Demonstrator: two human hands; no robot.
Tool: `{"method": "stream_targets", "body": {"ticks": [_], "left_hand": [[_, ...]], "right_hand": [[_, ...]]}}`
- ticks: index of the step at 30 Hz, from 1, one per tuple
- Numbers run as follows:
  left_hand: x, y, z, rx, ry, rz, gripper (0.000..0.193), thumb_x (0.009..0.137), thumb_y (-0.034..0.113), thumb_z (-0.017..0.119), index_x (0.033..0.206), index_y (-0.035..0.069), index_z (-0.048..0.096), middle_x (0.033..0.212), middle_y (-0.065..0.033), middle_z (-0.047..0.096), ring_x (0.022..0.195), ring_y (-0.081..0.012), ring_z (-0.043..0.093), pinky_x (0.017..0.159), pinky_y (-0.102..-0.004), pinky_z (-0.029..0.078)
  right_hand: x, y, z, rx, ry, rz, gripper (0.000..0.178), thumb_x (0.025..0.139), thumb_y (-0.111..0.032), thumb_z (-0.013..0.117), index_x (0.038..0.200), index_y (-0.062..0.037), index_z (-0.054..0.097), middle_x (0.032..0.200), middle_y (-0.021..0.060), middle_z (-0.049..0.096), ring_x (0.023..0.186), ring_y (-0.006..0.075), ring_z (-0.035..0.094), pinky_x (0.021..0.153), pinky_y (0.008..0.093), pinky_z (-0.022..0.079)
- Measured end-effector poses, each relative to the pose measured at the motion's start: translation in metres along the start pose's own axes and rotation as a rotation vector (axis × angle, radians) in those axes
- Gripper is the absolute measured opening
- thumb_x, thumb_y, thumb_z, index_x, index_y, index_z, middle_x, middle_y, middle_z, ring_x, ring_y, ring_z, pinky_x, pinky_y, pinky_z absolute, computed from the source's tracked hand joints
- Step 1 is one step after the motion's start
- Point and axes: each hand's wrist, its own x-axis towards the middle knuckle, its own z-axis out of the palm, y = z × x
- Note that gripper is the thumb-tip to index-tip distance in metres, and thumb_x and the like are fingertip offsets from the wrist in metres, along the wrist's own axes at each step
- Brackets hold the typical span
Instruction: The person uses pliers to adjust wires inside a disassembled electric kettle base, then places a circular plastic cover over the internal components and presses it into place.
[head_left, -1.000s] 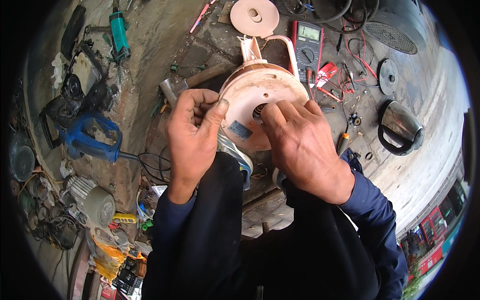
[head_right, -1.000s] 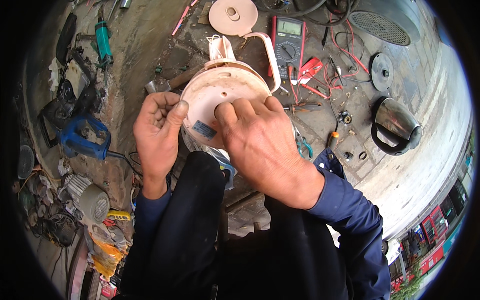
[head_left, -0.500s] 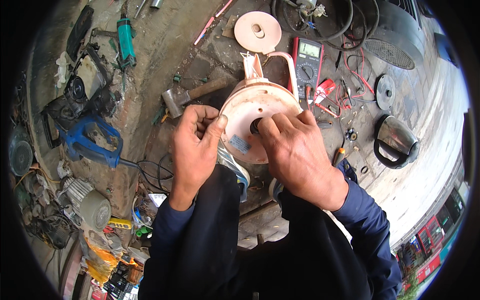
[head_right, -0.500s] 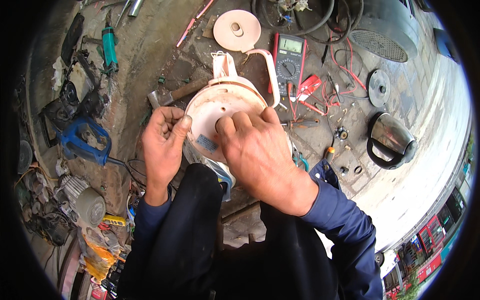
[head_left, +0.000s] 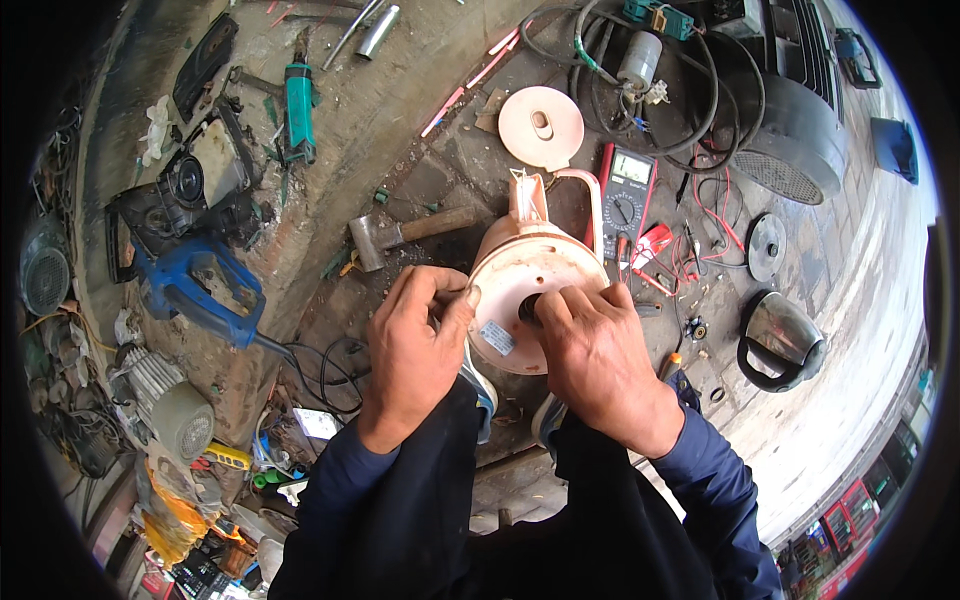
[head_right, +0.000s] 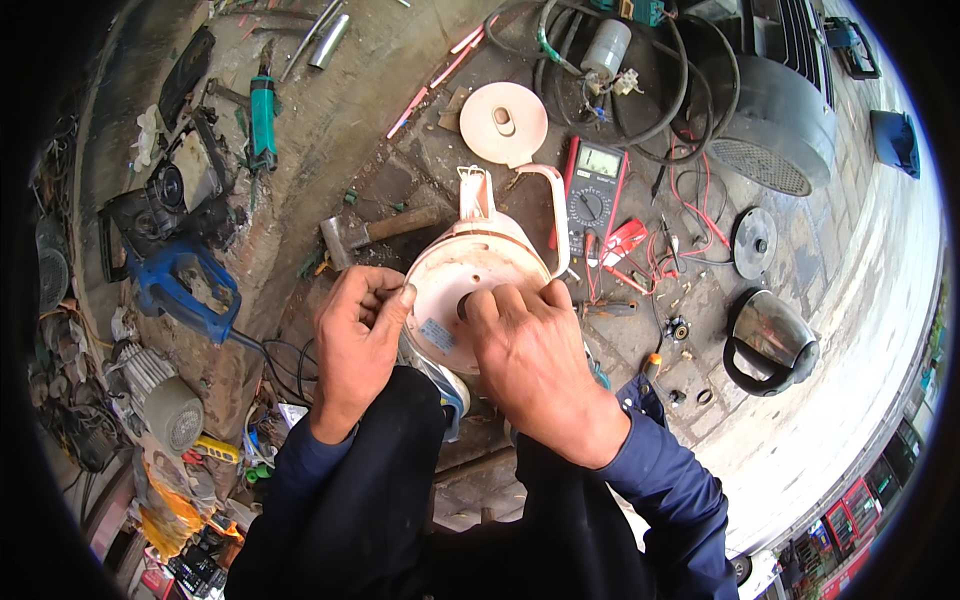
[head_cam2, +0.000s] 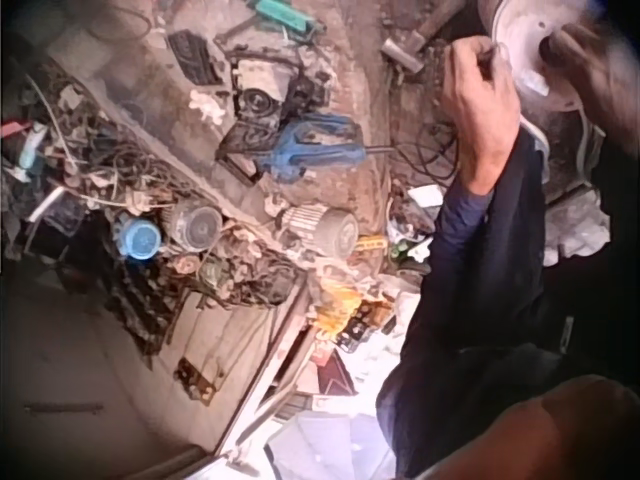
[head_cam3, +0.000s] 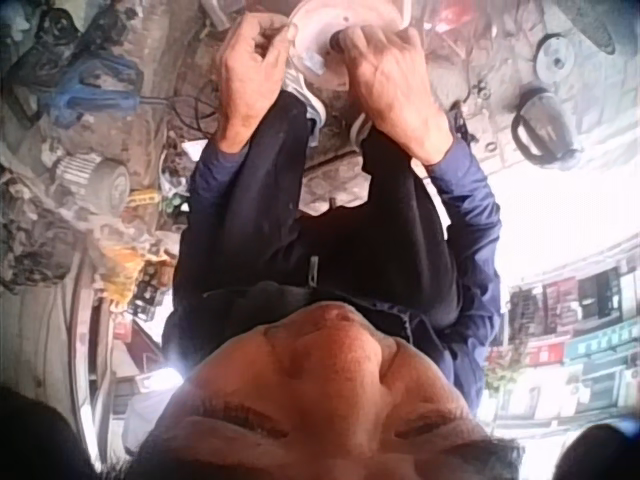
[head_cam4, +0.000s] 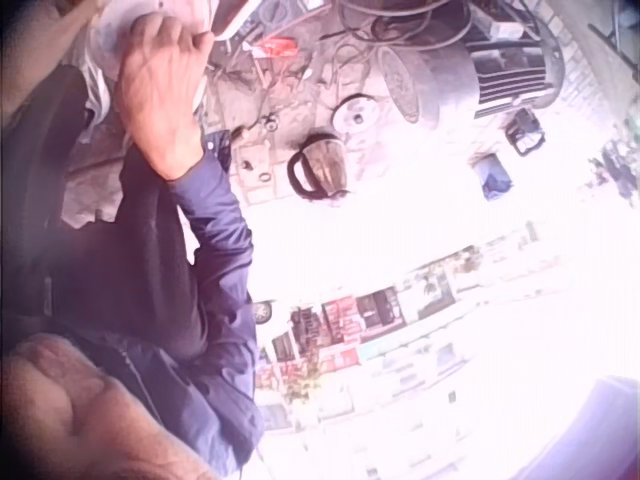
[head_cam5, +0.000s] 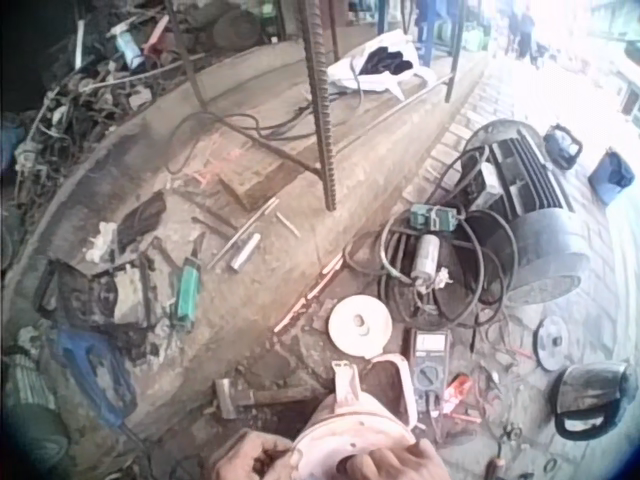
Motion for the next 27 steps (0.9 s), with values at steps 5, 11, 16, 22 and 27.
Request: {"method": "stream_targets", "body": {"ticks": [5,11,16,22,27], "left_hand": [[0.001,-0.001,0.0,0.022,-0.001,0.047,0.011,0.101,0.002,0.078,0.107,-0.004,0.071,0.093,-0.0071,0.071,0.075,-0.0102,0.067,0.067,-0.0274,0.053],[-0.002,0.0,0.002,0.076,0.028,0.077,0.009,0.1,0.0,0.078,0.105,-0.003,0.071,0.091,-0.0082,0.07,0.074,-0.0115,0.068,0.063,-0.0285,0.053],[-0.002,-0.002,0.006,0.073,0.067,0.142,0.009,0.1,-0.001,0.078,0.105,-0.002,0.071,0.092,-0.0085,0.069,0.074,-0.0126,0.068,0.064,-0.0291,0.053],[-0.005,-0.012,0.008,0.018,0.05,0.165,0.009,0.102,0.001,0.076,0.108,-0.003,0.07,0.093,-0.0084,0.069,0.075,-0.0131,0.068,0.067,-0.0288,0.054],[-0.008,-0.016,0.01,-0.034,0.054,0.12,0.012,0.104,0.004,0.076,0.112,-0.002,0.069,0.092,-0.0063,0.069,0.077,-0.0105,0.067,0.068,-0.0273,0.054]], "right_hand": [[-0.002,0.001,0.002,0.0,-0.026,0.004,0.029,0.083,-0.01,0.079,0.11,-0.0081,0.065,0.09,0.0099,0.065,0.085,0.03,0.071,0.087,0.0438,0.046],[-0.001,0.002,0.005,0.011,-0.028,0.035,0.028,0.083,-0.01,0.077,0.108,-0.0084,0.065,0.088,0.0103,0.066,0.084,0.03,0.071,0.087,0.0444,0.046],[0.001,0.003,0.005,0.012,0.023,0.015,0.022,0.086,-0.012,0.076,0.105,-0.0089,0.065,0.088,0.0093,0.066,0.083,0.0293,0.071,0.086,0.0441,0.046],[0.001,0.005,0.002,0.008,0.022,0.015,0.016,0.092,-0.016,0.077,0.102,-0.0089,0.066,0.086,0.009,0.066,0.083,0.0308,0.07,0.086,0.0443,0.046],[-0.008,0.0,0.0,0.031,0.021,0.069,0.019,0.091,-0.014,0.081,0.101,-0.0083,0.066,0.087,0.0081,0.066,0.081,0.0326,0.067,0.081,0.0431,0.047]]}}
